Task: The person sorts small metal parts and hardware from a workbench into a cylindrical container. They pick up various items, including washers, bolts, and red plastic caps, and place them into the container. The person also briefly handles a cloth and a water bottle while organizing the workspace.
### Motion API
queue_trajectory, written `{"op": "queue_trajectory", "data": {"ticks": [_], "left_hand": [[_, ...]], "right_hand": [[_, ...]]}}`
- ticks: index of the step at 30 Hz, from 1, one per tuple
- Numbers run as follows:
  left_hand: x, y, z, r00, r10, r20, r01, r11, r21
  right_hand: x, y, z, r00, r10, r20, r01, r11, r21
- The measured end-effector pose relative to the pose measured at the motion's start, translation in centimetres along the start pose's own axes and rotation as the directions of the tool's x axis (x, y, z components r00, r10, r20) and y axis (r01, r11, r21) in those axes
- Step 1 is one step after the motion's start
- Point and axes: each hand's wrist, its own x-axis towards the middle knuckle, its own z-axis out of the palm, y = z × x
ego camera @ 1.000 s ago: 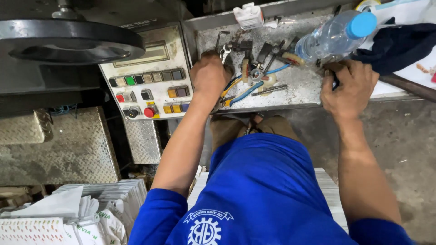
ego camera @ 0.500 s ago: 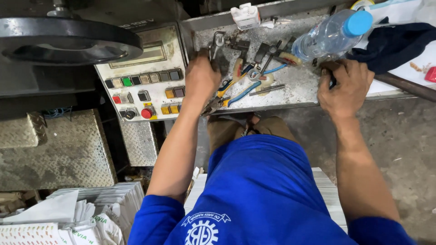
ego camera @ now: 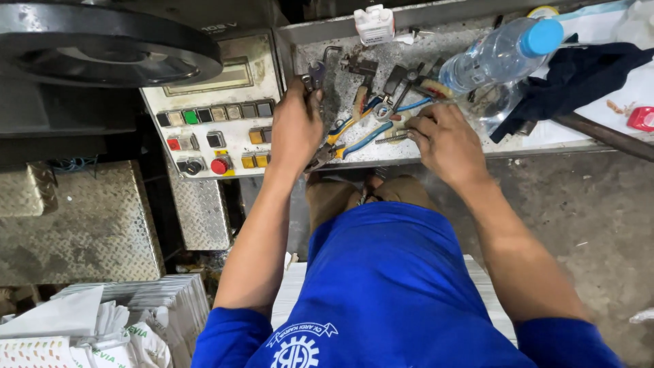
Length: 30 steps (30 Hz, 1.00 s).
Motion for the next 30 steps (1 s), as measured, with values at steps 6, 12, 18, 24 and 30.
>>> {"op": "queue_trajectory", "data": {"ticks": [6,12,18,24,30], "left_hand": [[-1.5,-0.5,-0.6,0.998,-0.020,-0.055,0.017,0.998,-0.064],[-1.5,-1.9,0.1,0.989,0.039,-0.140,-0.062,0.984,-0.168],[-1.6,-1.3,0.3,0.988,0.039,-0.147,-0.076,0.964,-0.253],[-1.9,-1.2,0.6,0.980,0.060,-0.192,-0.116,0.948,-0.295],[-1.2,-4.0,2.9,0.965,0.116,-0.234,-0.184,0.939,-0.292]], "right_hand": [[-0.1,-0.9,-2.3,0.960,0.145,0.241,-0.135,0.989,-0.055],[-1.1,-0.2,-2.1,0.954,0.181,0.240,-0.138,0.973,-0.185],[-1.4,0.0,-2.5,0.979,0.052,0.197,-0.021,0.988,-0.153],[-2.1,0.4,-2.7,0.992,0.006,0.123,0.017,0.982,-0.189],[-2.7,2.0,-7.4,0.954,0.069,-0.292,-0.052,0.996,0.066]]}}
